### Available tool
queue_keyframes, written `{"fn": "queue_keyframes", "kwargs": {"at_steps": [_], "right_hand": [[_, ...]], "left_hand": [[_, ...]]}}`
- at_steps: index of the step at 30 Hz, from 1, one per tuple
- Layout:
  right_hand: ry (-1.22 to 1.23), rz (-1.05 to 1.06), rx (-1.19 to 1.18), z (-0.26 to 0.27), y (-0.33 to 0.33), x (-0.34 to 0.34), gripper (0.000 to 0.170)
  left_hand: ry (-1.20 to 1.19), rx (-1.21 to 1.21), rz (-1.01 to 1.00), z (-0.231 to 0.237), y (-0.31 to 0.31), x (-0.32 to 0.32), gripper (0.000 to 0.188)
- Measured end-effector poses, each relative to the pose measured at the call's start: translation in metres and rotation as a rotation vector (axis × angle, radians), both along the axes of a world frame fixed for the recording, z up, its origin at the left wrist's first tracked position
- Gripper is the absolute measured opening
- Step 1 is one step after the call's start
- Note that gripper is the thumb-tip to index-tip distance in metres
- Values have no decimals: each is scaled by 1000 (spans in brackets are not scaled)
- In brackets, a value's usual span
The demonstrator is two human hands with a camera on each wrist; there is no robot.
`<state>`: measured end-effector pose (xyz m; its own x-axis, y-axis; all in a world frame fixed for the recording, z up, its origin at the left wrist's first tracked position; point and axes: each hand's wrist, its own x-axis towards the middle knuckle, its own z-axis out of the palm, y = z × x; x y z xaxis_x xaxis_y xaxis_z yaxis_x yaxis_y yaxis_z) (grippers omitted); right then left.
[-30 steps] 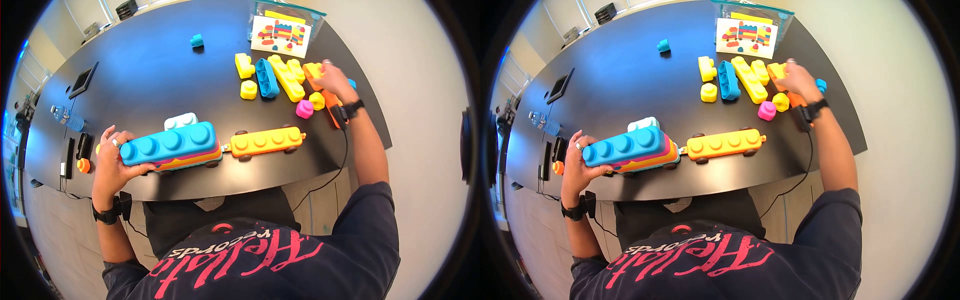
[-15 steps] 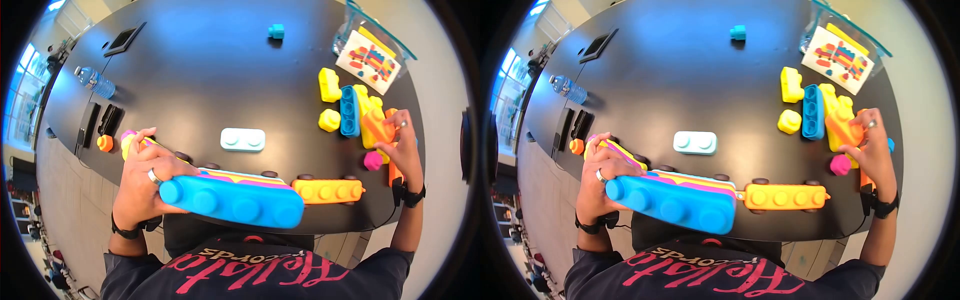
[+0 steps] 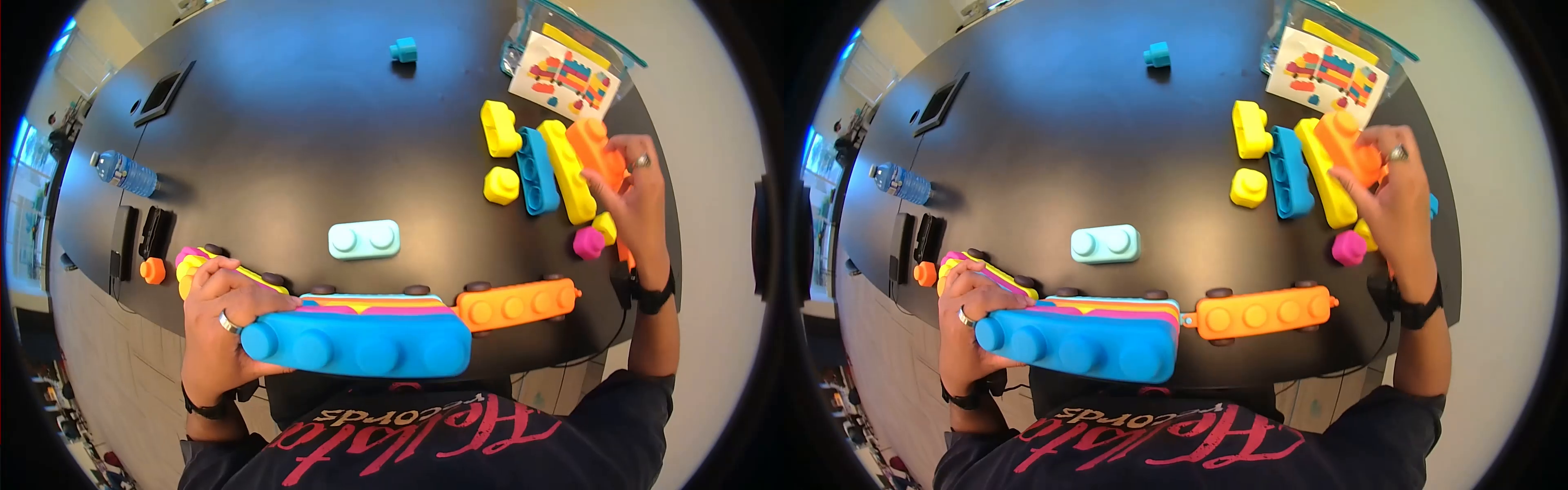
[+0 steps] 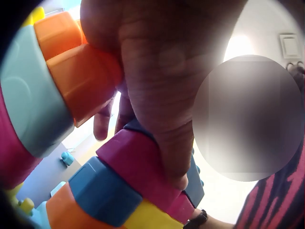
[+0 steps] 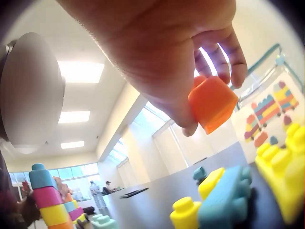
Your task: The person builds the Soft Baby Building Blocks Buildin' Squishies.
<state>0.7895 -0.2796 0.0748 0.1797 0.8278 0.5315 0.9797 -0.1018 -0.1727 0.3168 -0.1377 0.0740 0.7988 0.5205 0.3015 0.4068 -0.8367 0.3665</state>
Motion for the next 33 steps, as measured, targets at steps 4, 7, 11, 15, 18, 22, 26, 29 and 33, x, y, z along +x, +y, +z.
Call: {"fn": "queue_keyframes", "kwargs": {"at_steps": [4, 7, 11, 15, 18, 22, 26, 29, 33], "right_hand": [[15, -244, 63, 13, -27, 23, 38], [181, -172, 15, 6, -53, 22, 36], [251, -39, -51, -16, -76, -4, 37], [434, 104, -92, -24, -87, -31, 38], [399, 172, -105, -26, -84, -45, 36], [380, 253, -223, -28, -73, -61, 31], [329, 206, -243, -45, -65, -66, 25], [338, 209, -264, -57, -65, -60, 24], [283, 193, -234, -48, -78, -62, 21]], "left_hand": [[-28, -15, 23, -4, -2, -1, 54], [-43, 34, -19, -4, -3, 2, 60], [-37, 69, -1, -5, -4, 0, 65], [-27, 85, 29, -5, -4, 0, 70], [-39, 86, 25, -7, -3, 1, 74], [-45, 57, 35, -7, -3, 1, 83], [-51, 67, 33, -9, -3, 0, 83], [-50, 138, 28, -9, -3, -1, 76], [-53, 127, 49, -13, -2, -1, 73]]}}
